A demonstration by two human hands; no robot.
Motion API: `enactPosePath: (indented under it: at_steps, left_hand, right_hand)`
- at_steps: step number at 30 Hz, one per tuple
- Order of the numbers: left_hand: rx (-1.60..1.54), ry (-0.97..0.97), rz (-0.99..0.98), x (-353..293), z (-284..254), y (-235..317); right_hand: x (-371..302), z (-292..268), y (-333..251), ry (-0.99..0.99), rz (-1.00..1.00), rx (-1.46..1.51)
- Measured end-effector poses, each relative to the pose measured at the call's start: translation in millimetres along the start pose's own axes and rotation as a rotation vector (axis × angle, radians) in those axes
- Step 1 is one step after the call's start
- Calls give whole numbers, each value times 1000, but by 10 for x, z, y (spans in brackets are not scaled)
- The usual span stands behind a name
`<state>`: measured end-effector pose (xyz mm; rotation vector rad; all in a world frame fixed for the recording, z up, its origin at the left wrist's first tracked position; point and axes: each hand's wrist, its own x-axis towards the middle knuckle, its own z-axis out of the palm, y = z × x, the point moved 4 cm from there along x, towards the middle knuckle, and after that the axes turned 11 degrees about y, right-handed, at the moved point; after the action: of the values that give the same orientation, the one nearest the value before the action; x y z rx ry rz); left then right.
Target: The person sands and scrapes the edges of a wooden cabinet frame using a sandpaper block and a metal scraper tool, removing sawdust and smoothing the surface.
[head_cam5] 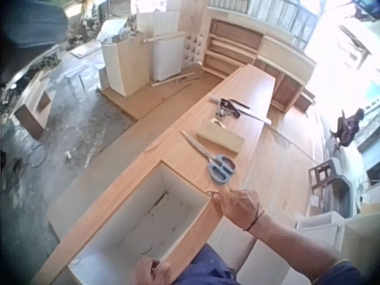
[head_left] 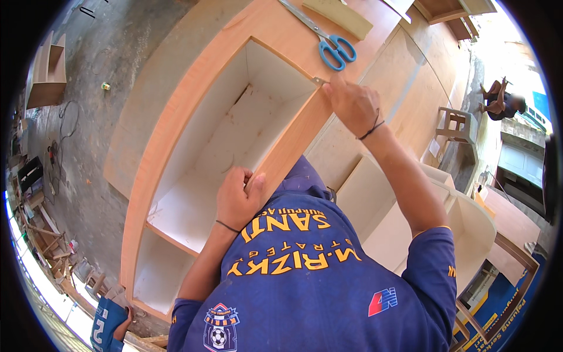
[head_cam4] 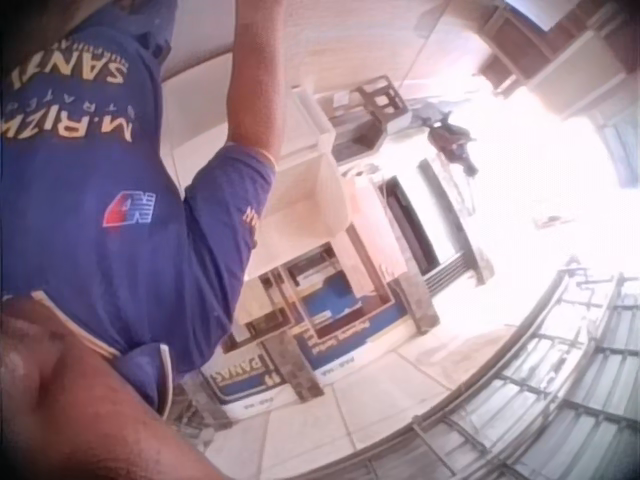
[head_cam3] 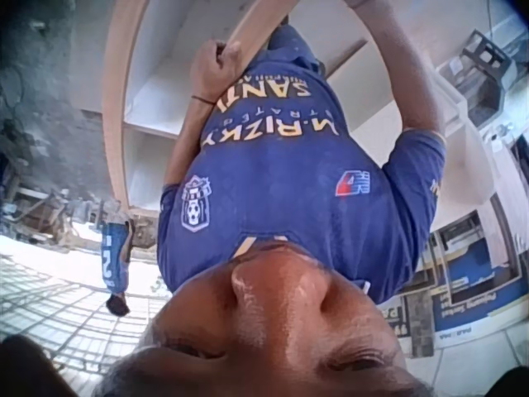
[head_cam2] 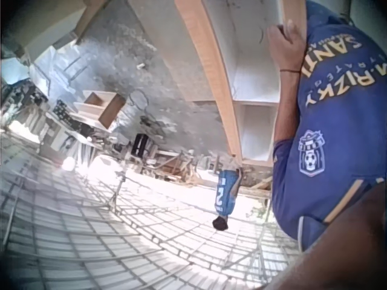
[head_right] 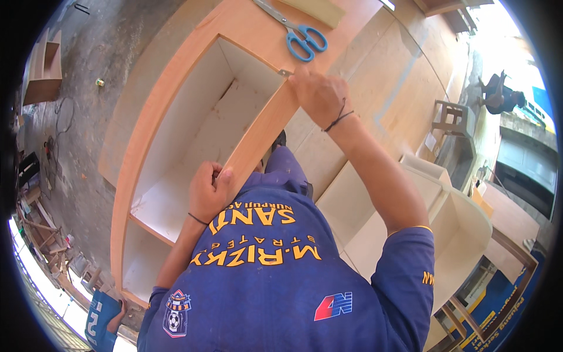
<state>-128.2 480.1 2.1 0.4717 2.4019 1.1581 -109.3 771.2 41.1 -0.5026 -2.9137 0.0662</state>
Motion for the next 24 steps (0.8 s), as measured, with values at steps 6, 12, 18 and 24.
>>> enactPosePath:
  at_steps: [6,12,18,24]
  left_hand:
    - [-5,19,40,-22,32,-48]
    - [-14,27,47,-26,25,-37]
    - [14,16,12,-29,19,-34]
    - [15,5,-10,-22,15,-21]
  right_hand:
    - [-302,108,-191,100,-288,21]
    - [-113,-20,-34,37,-26,137]
    - [-91,41,28,59,-28,124]
    - [-268,-41,-238,65,-103,194]
